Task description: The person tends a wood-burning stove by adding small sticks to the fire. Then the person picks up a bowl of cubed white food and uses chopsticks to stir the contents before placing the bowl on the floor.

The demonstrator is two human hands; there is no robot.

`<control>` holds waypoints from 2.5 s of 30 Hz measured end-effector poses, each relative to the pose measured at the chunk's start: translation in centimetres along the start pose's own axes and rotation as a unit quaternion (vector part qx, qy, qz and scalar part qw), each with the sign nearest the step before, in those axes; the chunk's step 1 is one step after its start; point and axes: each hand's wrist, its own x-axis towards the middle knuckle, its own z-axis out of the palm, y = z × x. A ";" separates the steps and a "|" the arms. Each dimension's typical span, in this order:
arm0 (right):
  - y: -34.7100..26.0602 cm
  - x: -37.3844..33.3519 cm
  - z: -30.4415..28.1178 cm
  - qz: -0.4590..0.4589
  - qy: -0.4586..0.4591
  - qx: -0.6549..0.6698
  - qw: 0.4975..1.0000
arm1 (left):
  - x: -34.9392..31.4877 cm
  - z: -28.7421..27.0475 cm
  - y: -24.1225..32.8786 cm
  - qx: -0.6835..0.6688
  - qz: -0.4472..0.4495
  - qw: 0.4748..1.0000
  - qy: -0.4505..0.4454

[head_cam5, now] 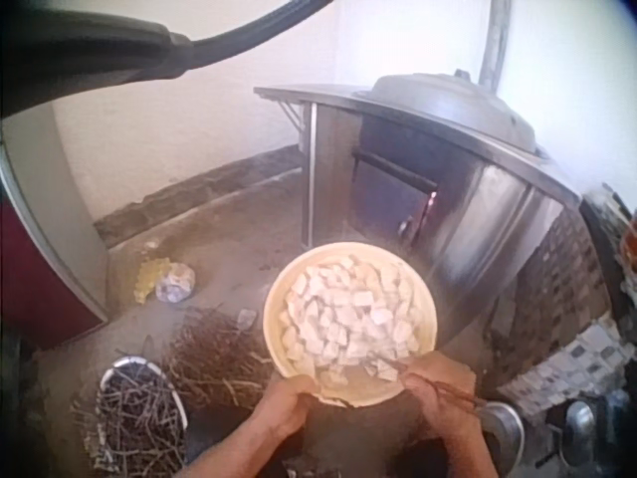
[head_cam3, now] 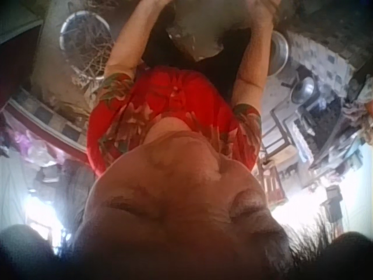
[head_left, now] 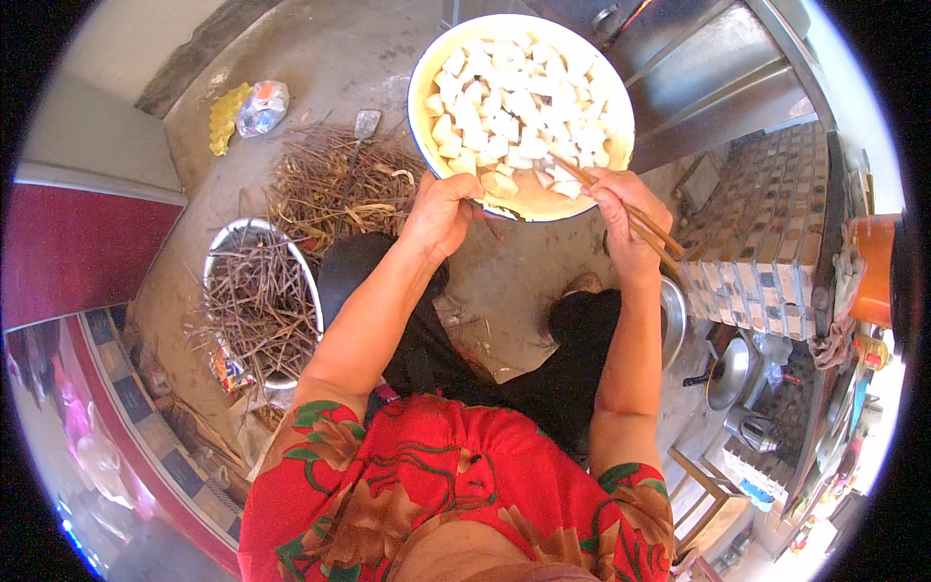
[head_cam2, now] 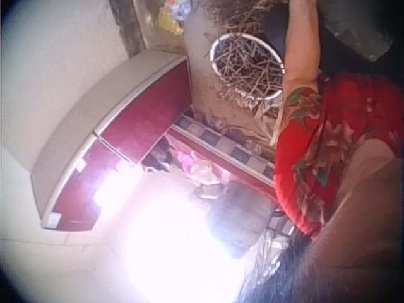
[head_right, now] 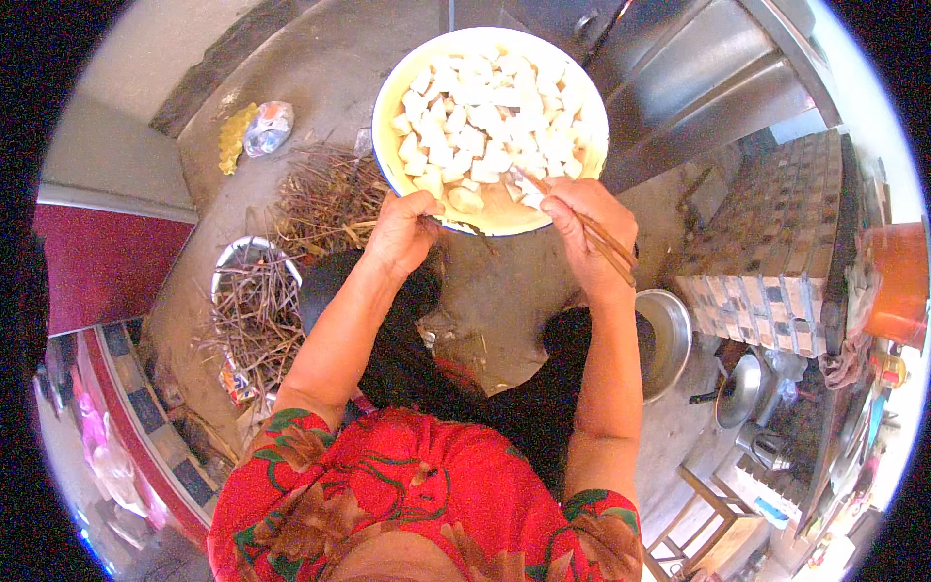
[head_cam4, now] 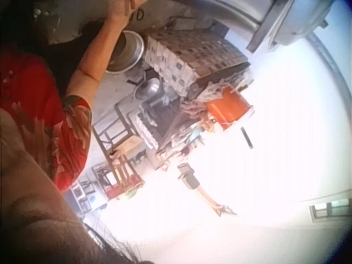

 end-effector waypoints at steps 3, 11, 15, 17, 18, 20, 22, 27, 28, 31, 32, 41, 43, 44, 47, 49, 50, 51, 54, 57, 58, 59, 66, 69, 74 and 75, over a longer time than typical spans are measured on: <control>0.6 0.3 -0.5 0.000 0.005 -0.017 1.000 | -0.2 0.2 0.2 -0.024 0.003 1.000 -0.003; 2.1 0.0 0.2 0.025 0.062 0.084 0.994 | 0.0 0.1 0.3 -0.027 -0.010 1.000 -0.009; 1.5 0.3 0.6 0.038 0.121 0.200 0.972 | 0.0 -0.2 0.6 -0.039 -0.029 0.999 -0.017; 0.8 0.4 0.5 0.037 0.126 0.225 0.965 | 0.1 -0.4 0.5 -0.037 -0.028 0.999 -0.008; 0.7 0.5 0.3 0.037 0.130 0.224 0.965 | 0.1 -0.5 0.5 -0.036 -0.027 0.999 -0.004; 0.4 0.6 -0.1 0.041 0.132 0.228 0.964 | 0.1 -0.2 0.4 -0.050 -0.019 0.999 0.000; -0.1 0.5 -0.7 0.047 0.128 0.244 0.960 | 0.1 -0.3 0.2 -0.056 -0.018 0.998 0.006; 0.2 0.3 -2.3 -0.001 0.158 0.236 0.959 | 0.3 -0.7 -0.2 -0.064 -0.011 0.997 0.033; 0.3 0.2 -2.8 -0.001 0.167 0.212 0.963 | 0.1 -0.3 -0.1 -0.064 -0.008 0.997 0.041; 0.0 0.1 -3.3 -0.002 0.186 0.182 0.966 | 0.0 -0.1 0.0 -0.062 -0.001 0.997 0.047; -0.4 0.1 -3.3 0.009 0.191 0.163 0.968 | 0.0 -0.1 0.0 -0.064 0.005 0.997 0.044; -1.1 0.3 -1.0 0.090 0.173 0.095 0.976 | -0.5 -0.1 0.4 -0.048 0.011 0.997 0.056; -0.7 0.3 -0.1 0.111 0.186 0.138 0.966 | -0.4 -0.5 0.1 -0.045 0.006 0.997 0.055; -0.3 0.3 0.2 0.129 0.193 0.174 0.957 | -0.4 -0.7 -0.1 -0.043 0.004 0.998 0.055; 0.6 0.2 0.9 0.156 0.213 0.247 0.932 | -0.3 -0.9 -0.4 -0.050 0.013 0.998 0.035; 0.9 0.2 1.3 0.159 0.218 0.275 0.923 | -0.6 -0.7 0.0 -0.041 -0.007 0.999 0.035; 0.9 0.2 1.6 0.163 0.215 0.279 0.922 | -0.6 -0.6 0.2 -0.036 -0.017 0.999 0.035; 0.8 0.2 1.9 0.163 0.214 0.275 0.923 | -0.6 -0.5 0.0 -0.032 -0.017 0.999 0.040; 0.7 0.3 2.9 0.161 0.207 0.267 0.927 | -0.6 -0.8 -0.5 -0.020 -0.018 0.999 0.040; 0.4 0.4 3.2 0.165 0.221 0.262 0.925 | -0.4 -1.3 -1.1 0.000 -0.016 1.000 0.018; 0.5 0.5 3.2 0.167 0.223 0.272 0.921 | -0.4 -1.3 -1.3 0.010 -0.007 1.000 0.018; 0.6 0.5 3.1 0.168 0.226 0.282 0.917 | -0.3 -1.3 -1.4 0.021 0.002 1.000 0.019; 0.9 0.7 2.8 0.132 0.215 0.329 0.910 | -0.5 -0.5 -0.7 -0.001 -0.029 1.000 -0.001; 0.6 1.0 2.8 0.123 0.208 0.328 0.913 | -0.9 -0.2 -0.3 0.012 -0.043 0.999 0.002; 0.8 0.7 2.8 0.103 0.195 0.332 0.917 | -1.0 0.0 -0.1 0.029 -0.066 0.997 0.018; 0.7 0.7 2.8 0.098 0.193 0.331 0.919 | -0.9 -0.1 -0.2 0.034 -0.067 0.997 0.015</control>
